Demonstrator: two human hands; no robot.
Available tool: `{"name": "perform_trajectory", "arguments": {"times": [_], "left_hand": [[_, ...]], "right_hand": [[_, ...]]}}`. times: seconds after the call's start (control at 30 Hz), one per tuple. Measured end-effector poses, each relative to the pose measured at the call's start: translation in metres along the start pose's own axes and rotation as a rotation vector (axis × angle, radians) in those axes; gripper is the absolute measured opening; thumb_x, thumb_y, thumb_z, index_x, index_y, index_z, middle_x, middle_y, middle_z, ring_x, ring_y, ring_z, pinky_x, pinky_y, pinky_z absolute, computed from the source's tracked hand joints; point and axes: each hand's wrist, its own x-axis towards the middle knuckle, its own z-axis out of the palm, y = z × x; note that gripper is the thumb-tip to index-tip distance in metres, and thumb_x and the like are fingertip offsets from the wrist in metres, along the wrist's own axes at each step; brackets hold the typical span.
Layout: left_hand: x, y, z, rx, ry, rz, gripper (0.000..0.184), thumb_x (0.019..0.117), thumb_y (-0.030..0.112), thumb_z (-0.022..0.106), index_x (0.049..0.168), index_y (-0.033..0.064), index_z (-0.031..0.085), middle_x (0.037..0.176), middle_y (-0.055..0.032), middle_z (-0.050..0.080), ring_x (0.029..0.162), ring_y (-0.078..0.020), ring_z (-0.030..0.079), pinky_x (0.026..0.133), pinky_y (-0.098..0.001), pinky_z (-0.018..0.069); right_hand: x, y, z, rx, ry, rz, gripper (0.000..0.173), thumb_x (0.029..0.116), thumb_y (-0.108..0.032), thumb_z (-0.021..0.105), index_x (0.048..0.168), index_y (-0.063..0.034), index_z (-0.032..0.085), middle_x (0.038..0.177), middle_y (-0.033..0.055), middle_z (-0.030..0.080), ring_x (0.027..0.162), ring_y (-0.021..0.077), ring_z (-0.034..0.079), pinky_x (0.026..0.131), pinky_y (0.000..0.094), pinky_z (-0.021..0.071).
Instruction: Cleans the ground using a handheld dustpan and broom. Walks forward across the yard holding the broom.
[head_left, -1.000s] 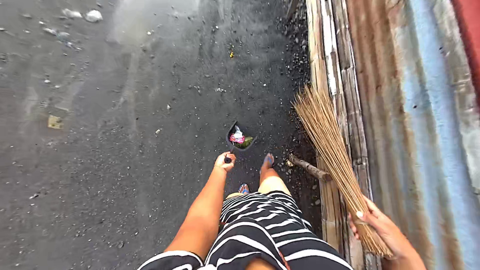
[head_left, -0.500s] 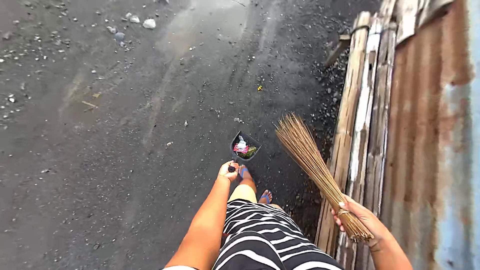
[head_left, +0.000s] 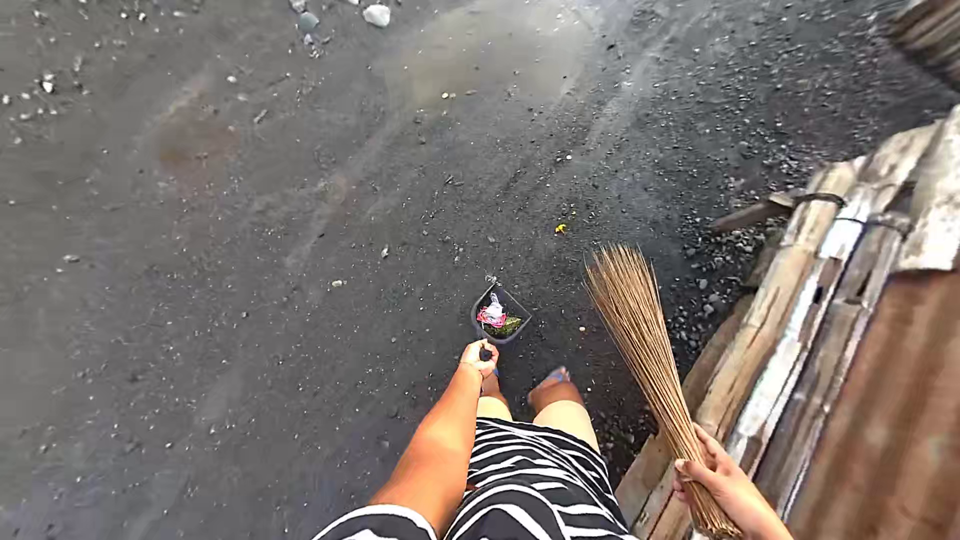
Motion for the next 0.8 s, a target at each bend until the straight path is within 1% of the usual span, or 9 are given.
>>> {"name": "perform_trajectory", "arguments": {"times": [0.17, 0.23, 0.3, 0.4, 0.5, 0.57, 0.63, 0.73, 0.8], "left_hand": [[0.029, 0.007, 0.028, -0.095, 0.103, 0.03, 0.012, 0.1036, 0.011, 0.042, 0.092, 0.0122, 0.044, 0.065, -0.0007, 0.043, 0.045, -0.0067, 0.043, 0.041, -0.0148, 0.0403], [0.043, 0.007, 0.042, -0.121, 0.143, 0.055, 0.013, 0.1039, 0.011, 0.041, 0.091, 0.0122, 0.044, 0.064, -0.0008, 0.043, 0.045, -0.0067, 0.043, 0.041, -0.0152, 0.04], [0.056, 0.005, 0.054, -0.144, 0.185, 0.074, 0.014, 0.1042, 0.012, 0.041, 0.091, 0.0123, 0.043, 0.064, -0.0007, 0.043, 0.044, -0.0068, 0.043, 0.041, -0.0154, 0.0401], [0.08, 0.004, 0.075, -0.192, 0.239, 0.09, 0.013, 0.1038, 0.011, 0.042, 0.09, 0.0128, 0.044, 0.064, -0.0006, 0.043, 0.046, -0.0072, 0.043, 0.041, -0.0158, 0.0403], [0.104, 0.005, 0.089, -0.232, 0.279, 0.11, 0.015, 0.104, 0.011, 0.042, 0.089, 0.0128, 0.044, 0.063, -0.0002, 0.042, 0.045, -0.0073, 0.042, 0.041, -0.0164, 0.0398], [0.114, 0.011, 0.096, -0.243, 0.29, 0.126, 0.014, 0.103, 0.009, 0.043, 0.089, 0.0125, 0.044, 0.063, -0.0004, 0.042, 0.045, -0.0076, 0.042, 0.042, -0.0166, 0.0404], [0.117, 0.018, 0.1, -0.249, 0.299, 0.12, 0.013, 0.1022, 0.008, 0.043, 0.09, 0.0122, 0.044, 0.063, -0.0005, 0.042, 0.045, -0.0078, 0.043, 0.042, -0.0166, 0.041], [0.118, 0.032, 0.097, -0.277, 0.307, 0.103, 0.011, 0.1018, 0.008, 0.044, 0.092, 0.0117, 0.045, 0.064, -0.0009, 0.043, 0.046, -0.0082, 0.043, 0.043, -0.0166, 0.041], [0.12, 0.035, 0.093, -0.289, 0.309, 0.096, 0.011, 0.1025, 0.01, 0.044, 0.092, 0.0121, 0.045, 0.064, -0.0008, 0.043, 0.046, -0.008, 0.043, 0.042, -0.0166, 0.0411]], "right_hand": [[0.134, -0.131, -0.037, -0.133, -0.1, -0.001, 0.07, 0.0999, -0.003, 0.053, 0.161, -0.0157, 0.021, 0.09, 0.0155, 0.064, 0.066, 0.0259, 0.068, 0.062, 0.0435, 0.0616], [0.209, -0.185, -0.039, -0.259, -0.084, -0.021, 0.069, 0.1003, -0.003, 0.056, 0.16, -0.0148, 0.023, 0.098, 0.0179, 0.064, 0.068, 0.0268, 0.068, 0.064, 0.0455, 0.0616], [0.286, -0.228, -0.035, -0.403, -0.035, -0.004, 0.076, 0.0994, -0.004, 0.06, 0.162, -0.0163, 0.019, 0.112, 0.0218, 0.061, 0.074, 0.029, 0.067, 0.067, 0.0485, 0.0599], [0.398, -0.276, -0.028, -0.534, 0.056, -0.006, 0.069, 0.0964, -0.005, 0.064, 0.156, -0.0138, 0.031, 0.121, 0.0249, 0.059, 0.083, 0.0339, 0.067, 0.071, 0.0533, 0.0576], [0.484, -0.301, -0.011, -0.736, 0.103, -0.027, 0.075, 0.0912, -0.006, 0.072, 0.156, -0.0067, 0.034, 0.135, 0.0309, 0.055, 0.109, 0.0421, 0.064, 0.09, 0.0597, 0.0535], [0.507, -0.301, 0.002, -0.937, 0.044, -0.033, 0.077, 0.0892, -0.008, 0.076, 0.155, -0.0039, 0.036, 0.138, 0.0333, 0.055, 0.122, 0.046, 0.059, 0.1, 0.0633, 0.0478], [0.498, -0.285, 0.007, -1.149, -0.077, -0.021, 0.087, 0.0882, -0.01, 0.078, 0.16, -0.0091, 0.029, 0.137, 0.0338, 0.056, 0.124, 0.0486, 0.058, 0.101, 0.0659, 0.0465], [0.444, -0.248, 0.01, -1.356, -0.248, 0.046, 0.104, 0.0854, -0.017, 0.081, 0.165, -0.0152, 0.014, 0.132, 0.0331, 0.06, 0.119, 0.0484, 0.062, 0.099, 0.0655, 0.0493], [0.398, -0.226, 0.005, -1.403, -0.338, 0.093, 0.11, 0.083, -0.019, 0.081, 0.166, -0.0161, 0.01, 0.13, 0.0322, 0.061, 0.117, 0.0479, 0.063, 0.099, 0.065, 0.0501]]}}
